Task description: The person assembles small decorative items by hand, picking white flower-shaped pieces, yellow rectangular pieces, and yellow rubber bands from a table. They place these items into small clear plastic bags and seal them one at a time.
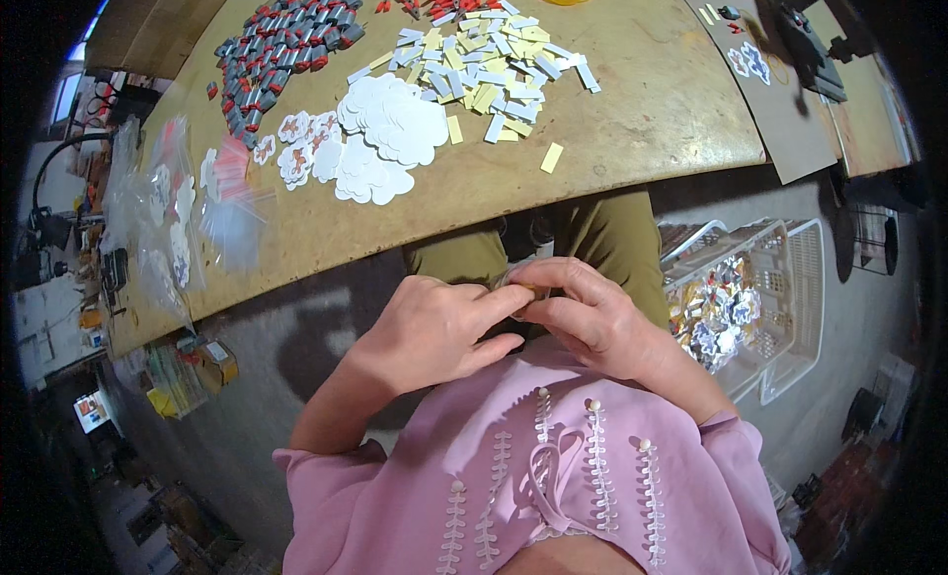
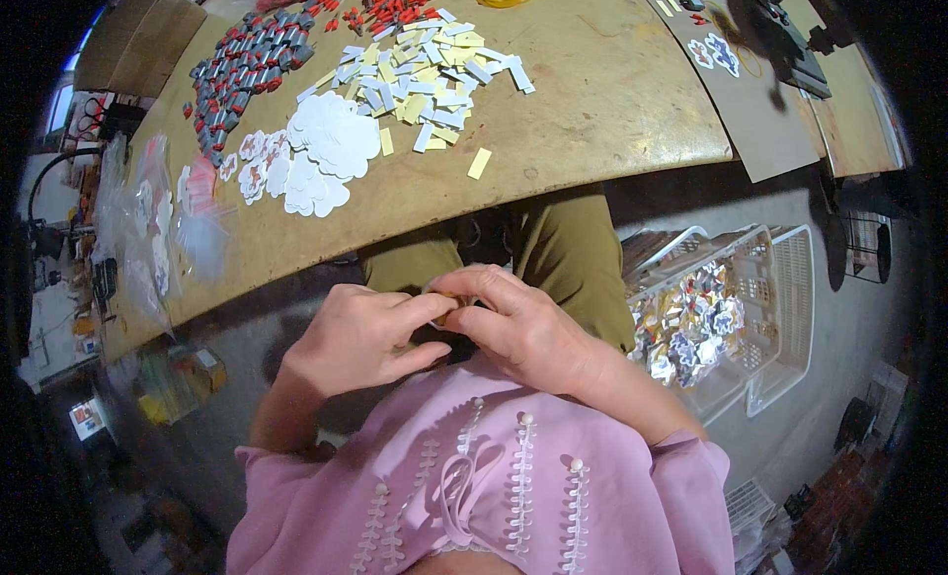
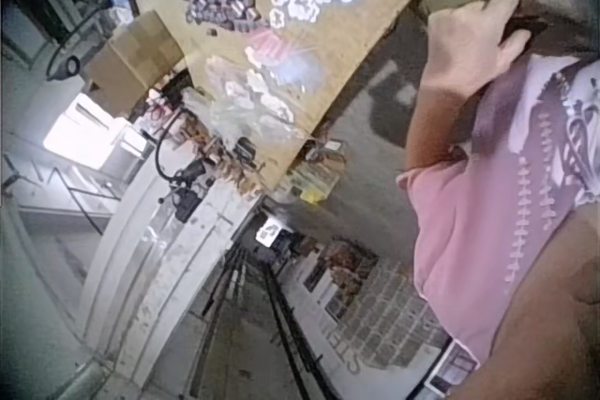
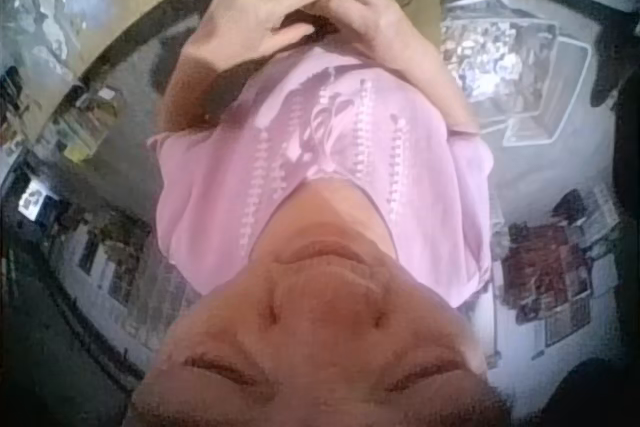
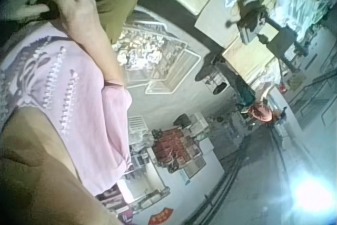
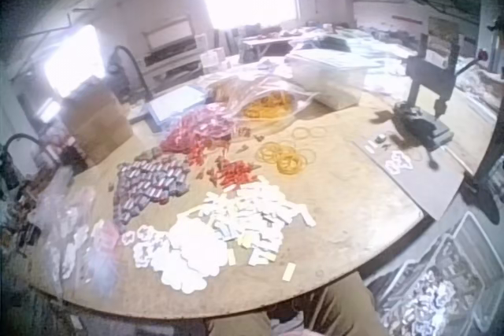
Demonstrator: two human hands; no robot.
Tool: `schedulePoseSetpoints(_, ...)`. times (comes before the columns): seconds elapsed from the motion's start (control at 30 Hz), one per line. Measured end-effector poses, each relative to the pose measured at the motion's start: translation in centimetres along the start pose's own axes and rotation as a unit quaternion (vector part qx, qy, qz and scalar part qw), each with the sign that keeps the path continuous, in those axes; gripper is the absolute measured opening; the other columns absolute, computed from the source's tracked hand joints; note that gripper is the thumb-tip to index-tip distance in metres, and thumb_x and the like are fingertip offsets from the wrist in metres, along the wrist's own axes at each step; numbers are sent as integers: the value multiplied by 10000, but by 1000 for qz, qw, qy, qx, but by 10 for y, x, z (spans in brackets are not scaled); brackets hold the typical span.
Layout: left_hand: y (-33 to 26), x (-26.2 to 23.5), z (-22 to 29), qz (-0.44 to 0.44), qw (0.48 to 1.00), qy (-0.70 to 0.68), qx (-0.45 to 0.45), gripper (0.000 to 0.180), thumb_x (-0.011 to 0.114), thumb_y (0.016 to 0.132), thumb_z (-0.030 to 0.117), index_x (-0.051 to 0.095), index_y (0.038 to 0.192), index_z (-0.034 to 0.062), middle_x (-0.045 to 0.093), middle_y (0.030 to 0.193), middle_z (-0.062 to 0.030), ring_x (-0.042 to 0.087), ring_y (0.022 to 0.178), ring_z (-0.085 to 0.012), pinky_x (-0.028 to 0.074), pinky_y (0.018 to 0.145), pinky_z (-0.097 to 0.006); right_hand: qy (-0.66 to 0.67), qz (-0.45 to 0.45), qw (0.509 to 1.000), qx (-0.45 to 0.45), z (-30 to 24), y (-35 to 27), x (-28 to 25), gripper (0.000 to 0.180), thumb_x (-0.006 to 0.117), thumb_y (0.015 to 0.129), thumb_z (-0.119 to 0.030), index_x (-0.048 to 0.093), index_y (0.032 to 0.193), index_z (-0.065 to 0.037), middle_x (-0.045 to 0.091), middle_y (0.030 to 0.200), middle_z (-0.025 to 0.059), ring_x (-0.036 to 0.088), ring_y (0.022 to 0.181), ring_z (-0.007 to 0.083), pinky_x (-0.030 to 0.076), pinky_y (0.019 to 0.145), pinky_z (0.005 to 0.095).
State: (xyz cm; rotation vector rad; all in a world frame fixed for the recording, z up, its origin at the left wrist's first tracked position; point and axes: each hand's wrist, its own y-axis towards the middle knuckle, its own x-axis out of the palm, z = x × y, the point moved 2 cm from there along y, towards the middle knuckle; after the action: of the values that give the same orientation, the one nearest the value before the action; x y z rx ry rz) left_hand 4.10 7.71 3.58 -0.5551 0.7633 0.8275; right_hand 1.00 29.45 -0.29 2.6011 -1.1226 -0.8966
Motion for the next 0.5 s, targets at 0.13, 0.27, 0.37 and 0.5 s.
schedulePoseSetpoints(0.13, 4, 8, -2, -11, 997, 73, 5, 286, 806, 904, 356, 690, 978, 105, 714, 744, -102, 731, 690, -322, 565, 610, -440, 1, -24, 1000, 2, 3, -5, 5, 251, 751, 877, -14, 709, 1119, 35, 657, 1282, 198, 667, 1186, 378, 576, 970, 428)
schedulePoseSetpoints(0.27, 11, -10, 4, 40, 998, -38, -3, 227, 769, 937, 325, 705, 966, 109, 714, 747, -118, 732, 685, -318, 562, 608, -439, -21, -20, 1000, 9, 6, -7, 2, 259, 750, 865, -20, 694, 1110, 43, 651, 1289, 210, 661, 1201, 387, 574, 988, 432)
schedulePoseSetpoints(0.37, 18, 2, -9, 66, 997, -37, 23, 177, 753, 951, 275, 712, 979, 105, 717, 754, -128, 729, 672, -323, 559, 600, -441, -31, -4, 999, 7, 8, -7, -1, 236, 735, 869, -12, 669, 1086, 54, 653, 1294, 214, 659, 1209, 398, 581, 992, 436)
schedulePoseSetpoints(0.5, 37, -14, -17, 167, 971, -156, -70, 99, 789, 931, 150, 730, 984, 89, 693, 736, -109, 713, 655, -310, 563, 625, -425, -70, -7, 997, 16, 13, -9, -5, 219, 717, 865, 9, 654, 1068, 60, 660, 1297, 220, 667, 1196, 410, 588, 985, 446)
